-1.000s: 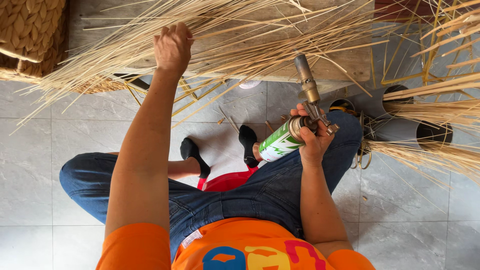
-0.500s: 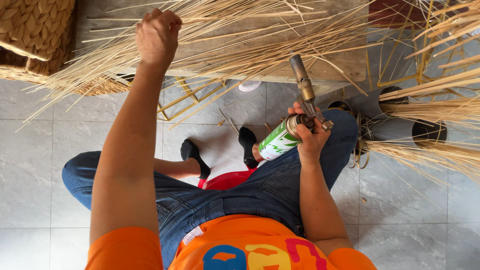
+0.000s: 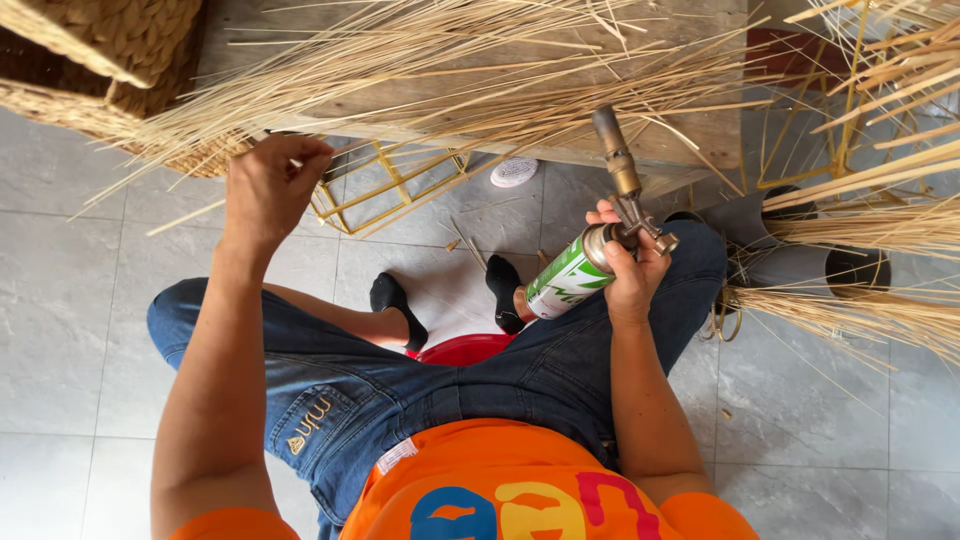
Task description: The person uses a handheld blowtorch to heat thin dried reed strips one at a time, then inserts them into a woven basket structure. The person repeatedly heats and places individual strips into the basket frame.
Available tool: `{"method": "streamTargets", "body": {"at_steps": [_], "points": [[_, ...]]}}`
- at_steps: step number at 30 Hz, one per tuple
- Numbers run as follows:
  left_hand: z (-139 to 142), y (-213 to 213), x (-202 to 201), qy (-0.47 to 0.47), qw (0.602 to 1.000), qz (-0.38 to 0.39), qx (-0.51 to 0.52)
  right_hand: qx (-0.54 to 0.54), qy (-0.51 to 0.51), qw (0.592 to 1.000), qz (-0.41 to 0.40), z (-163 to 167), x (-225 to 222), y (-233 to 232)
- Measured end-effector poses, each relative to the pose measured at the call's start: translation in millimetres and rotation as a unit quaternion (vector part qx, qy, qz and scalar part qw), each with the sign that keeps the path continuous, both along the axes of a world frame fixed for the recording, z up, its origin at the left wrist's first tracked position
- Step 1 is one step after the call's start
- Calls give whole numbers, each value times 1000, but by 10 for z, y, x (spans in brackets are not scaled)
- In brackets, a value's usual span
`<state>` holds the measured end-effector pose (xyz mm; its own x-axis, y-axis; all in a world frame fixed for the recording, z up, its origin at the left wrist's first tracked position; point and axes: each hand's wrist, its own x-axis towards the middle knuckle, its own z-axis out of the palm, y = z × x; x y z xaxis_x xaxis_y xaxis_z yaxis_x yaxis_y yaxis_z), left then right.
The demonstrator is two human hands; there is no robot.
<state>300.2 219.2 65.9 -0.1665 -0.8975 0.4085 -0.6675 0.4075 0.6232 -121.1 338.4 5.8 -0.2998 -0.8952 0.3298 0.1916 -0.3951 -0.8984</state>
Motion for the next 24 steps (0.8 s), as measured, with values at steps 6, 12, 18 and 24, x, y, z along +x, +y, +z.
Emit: {"method": "streamTargets", "body": {"at_steps": [6,12,18,24], "points": [[291,541,81,50,997,49,36,9,2,995,104,310,495,138],[477,849,79,65,995,72,38,-9,72,972,223,600,838,248],[543,1004,118,64,995,74,27,-12,119,975,188,627,759,278],[530,1087,162,59,994,87,37,-47,46,992,111,605,449,149]]}}
